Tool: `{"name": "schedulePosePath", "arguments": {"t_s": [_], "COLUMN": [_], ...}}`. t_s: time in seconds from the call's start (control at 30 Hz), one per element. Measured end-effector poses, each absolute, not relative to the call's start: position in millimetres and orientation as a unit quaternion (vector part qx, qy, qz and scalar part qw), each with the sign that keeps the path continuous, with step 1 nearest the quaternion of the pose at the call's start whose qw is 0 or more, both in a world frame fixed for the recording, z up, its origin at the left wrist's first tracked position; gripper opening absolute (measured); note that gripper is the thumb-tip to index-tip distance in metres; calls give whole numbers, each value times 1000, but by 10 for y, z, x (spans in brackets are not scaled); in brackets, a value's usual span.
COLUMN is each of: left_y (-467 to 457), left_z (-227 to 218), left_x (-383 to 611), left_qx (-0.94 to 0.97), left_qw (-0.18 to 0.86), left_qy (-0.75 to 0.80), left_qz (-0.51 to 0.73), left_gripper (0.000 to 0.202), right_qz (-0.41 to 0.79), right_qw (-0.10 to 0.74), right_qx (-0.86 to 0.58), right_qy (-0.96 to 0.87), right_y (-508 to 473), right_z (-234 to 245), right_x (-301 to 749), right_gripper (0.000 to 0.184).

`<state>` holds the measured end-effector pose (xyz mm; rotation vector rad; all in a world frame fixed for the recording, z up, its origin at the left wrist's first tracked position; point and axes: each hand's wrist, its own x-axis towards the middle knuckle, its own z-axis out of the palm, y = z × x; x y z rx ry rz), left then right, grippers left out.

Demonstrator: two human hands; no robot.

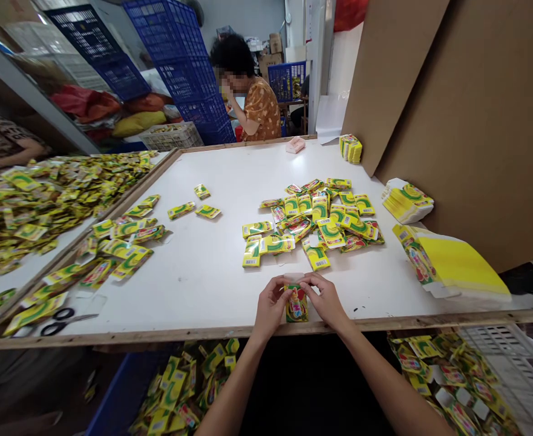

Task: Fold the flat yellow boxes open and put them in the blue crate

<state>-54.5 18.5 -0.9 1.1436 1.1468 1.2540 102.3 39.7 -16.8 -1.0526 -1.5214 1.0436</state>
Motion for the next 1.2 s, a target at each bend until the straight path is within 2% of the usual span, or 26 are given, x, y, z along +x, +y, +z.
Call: {"name": "schedulePosePath", "arguments": {"t_s": [0.1, 0.27, 0.57, 0.97, 1.07, 1.2], "left_y": [218, 189, 277, 199, 111, -223], "left_z": [-11, 12, -16, -47, 24, 260], "left_x": [-564, -588, -495, -541, -654, -1178], "left_qx": [477, 497, 456, 475, 463, 449], "left_qw": [524, 508, 490, 500, 462, 353], "left_qy": [468, 481, 517, 517, 543, 635], "left_qz": [528, 514, 534, 507, 527, 520], "left_gripper": [38, 19, 22, 19, 21, 29], "right_qz": [445, 429, 421, 468, 476, 468], "right_qw": [514, 503, 473, 469, 472, 482], "right_qx": [-435, -410, -502, -454, -470, -518], "right_qy": [-591, -629, -589, -596, -574, -530], "right_y": [389, 320, 383, 313, 410, 752], "right_z": [-192, -158, -89, -209, -195, -175], "right_x": [977, 984, 937, 1008, 951, 788], "right_gripper": [25, 19, 18, 21, 26, 29]}}
